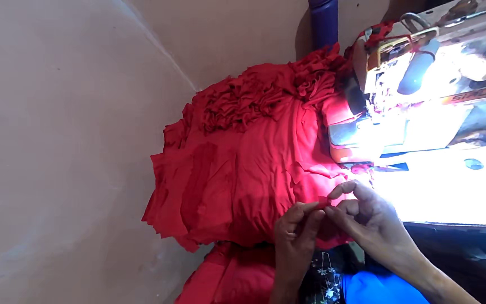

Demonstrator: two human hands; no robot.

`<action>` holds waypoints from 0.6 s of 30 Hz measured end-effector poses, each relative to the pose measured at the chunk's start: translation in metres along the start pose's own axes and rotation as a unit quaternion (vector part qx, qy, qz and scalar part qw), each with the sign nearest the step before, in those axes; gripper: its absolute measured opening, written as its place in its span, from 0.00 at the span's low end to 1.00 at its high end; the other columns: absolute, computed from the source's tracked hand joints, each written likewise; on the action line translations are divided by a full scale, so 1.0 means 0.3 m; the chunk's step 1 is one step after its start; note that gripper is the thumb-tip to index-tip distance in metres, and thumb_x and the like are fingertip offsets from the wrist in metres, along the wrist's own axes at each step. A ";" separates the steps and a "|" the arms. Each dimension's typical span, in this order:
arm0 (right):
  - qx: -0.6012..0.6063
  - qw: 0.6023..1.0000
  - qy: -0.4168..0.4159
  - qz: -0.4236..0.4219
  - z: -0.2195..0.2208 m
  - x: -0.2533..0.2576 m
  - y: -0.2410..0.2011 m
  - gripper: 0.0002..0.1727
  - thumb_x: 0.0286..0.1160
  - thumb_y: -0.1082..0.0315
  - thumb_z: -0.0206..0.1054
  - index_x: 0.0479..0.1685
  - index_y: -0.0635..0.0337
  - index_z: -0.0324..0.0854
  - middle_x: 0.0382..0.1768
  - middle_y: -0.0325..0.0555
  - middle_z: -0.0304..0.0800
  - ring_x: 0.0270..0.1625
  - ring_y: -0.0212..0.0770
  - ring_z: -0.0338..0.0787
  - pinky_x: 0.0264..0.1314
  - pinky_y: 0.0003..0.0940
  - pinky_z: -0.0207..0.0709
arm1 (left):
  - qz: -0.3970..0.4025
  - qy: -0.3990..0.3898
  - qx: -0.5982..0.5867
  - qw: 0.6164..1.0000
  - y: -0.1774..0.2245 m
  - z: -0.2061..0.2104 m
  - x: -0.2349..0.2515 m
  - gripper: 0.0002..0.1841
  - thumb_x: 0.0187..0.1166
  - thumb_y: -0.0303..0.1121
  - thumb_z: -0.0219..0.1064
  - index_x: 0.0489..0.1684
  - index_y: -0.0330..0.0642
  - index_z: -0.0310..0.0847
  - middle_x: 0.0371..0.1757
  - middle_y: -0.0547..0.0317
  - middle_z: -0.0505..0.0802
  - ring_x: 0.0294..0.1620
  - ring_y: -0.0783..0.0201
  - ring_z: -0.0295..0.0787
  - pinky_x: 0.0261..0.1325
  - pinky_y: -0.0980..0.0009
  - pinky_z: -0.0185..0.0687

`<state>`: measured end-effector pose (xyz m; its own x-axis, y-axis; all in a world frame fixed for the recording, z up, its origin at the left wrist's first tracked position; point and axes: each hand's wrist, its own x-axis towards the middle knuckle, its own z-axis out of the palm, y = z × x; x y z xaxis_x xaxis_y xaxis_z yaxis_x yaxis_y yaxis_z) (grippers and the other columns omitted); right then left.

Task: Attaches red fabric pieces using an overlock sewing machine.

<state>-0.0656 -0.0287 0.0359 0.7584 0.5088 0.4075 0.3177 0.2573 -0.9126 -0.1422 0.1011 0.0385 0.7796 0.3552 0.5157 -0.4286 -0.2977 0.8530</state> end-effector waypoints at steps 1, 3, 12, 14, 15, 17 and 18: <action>0.010 0.999 -0.030 0.011 -0.007 -0.001 -0.015 0.10 0.77 0.68 0.66 0.53 0.55 0.76 0.19 0.18 0.81 0.21 0.09 0.74 0.25 0.06 0.66 | 0.022 -0.021 0.029 0.999 0.013 -0.022 0.012 0.09 0.81 0.26 0.66 0.42 0.28 0.90 0.38 0.66 0.93 0.43 0.85 0.87 0.53 0.84 0.84; 0.044 0.993 -0.101 0.030 -0.026 -0.003 -0.040 0.12 0.77 0.69 0.66 0.57 0.56 0.77 0.22 0.17 0.83 0.23 0.09 0.75 0.27 0.06 0.67 | 0.063 -0.073 0.073 0.993 0.048 -0.063 0.039 0.10 0.83 0.28 0.66 0.42 0.28 0.90 0.37 0.64 0.92 0.42 0.85 0.86 0.51 0.86 0.83; 0.055 0.987 -0.149 0.007 -0.088 -0.029 -0.040 0.06 0.71 0.67 0.73 0.31 0.50 0.79 0.20 0.16 0.75 0.25 0.06 0.71 0.27 0.04 0.64 | 0.126 -0.112 0.094 0.981 0.143 -0.104 0.146 0.10 0.84 0.36 0.66 0.45 0.40 0.92 0.43 0.70 0.91 0.47 0.86 0.84 0.53 0.88 0.80; 0.037 0.993 -0.109 0.003 -0.095 -0.037 -0.039 0.06 0.70 0.66 0.73 0.30 0.52 0.81 0.20 0.18 0.77 0.26 0.07 0.73 0.28 0.05 0.66 | 0.138 -0.099 0.090 0.981 0.142 -0.082 0.182 0.09 0.83 0.35 0.67 0.43 0.42 0.93 0.40 0.72 0.90 0.45 0.86 0.83 0.50 0.88 0.80; 0.031 0.996 -0.088 0.000 -0.102 -0.038 -0.038 0.06 0.70 0.65 0.74 0.31 0.53 0.82 0.21 0.19 0.80 0.27 0.08 0.77 0.30 0.06 0.70 | 0.145 -0.096 0.089 0.981 0.136 -0.068 0.206 0.08 0.82 0.35 0.68 0.42 0.43 0.93 0.38 0.73 0.90 0.43 0.86 0.83 0.49 0.88 0.80; -0.010 0.999 -0.033 -0.014 -0.119 -0.031 -0.034 0.06 0.69 0.63 0.75 0.34 0.54 0.85 0.24 0.22 0.86 0.28 0.09 0.82 0.31 0.07 0.77 | 0.170 -0.096 0.095 0.976 0.115 -0.029 0.268 0.06 0.80 0.33 0.70 0.39 0.43 0.93 0.36 0.72 0.89 0.40 0.85 0.83 0.45 0.88 0.80; -0.060 0.998 0.004 -0.027 -0.130 -0.023 -0.025 0.08 0.70 0.60 0.74 0.33 0.54 0.86 0.25 0.23 0.86 0.29 0.08 0.81 0.32 0.06 0.75 | 0.180 -0.094 0.092 0.975 0.100 0.000 0.303 0.05 0.77 0.31 0.72 0.38 0.41 0.94 0.35 0.70 0.89 0.38 0.84 0.83 0.42 0.88 0.80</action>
<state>-0.0510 -0.0660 0.0386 0.7428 0.4891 0.4571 0.4243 0.1842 -0.8866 -0.0842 0.1245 0.1111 0.6710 0.0341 0.7407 -0.6146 -0.5332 0.5813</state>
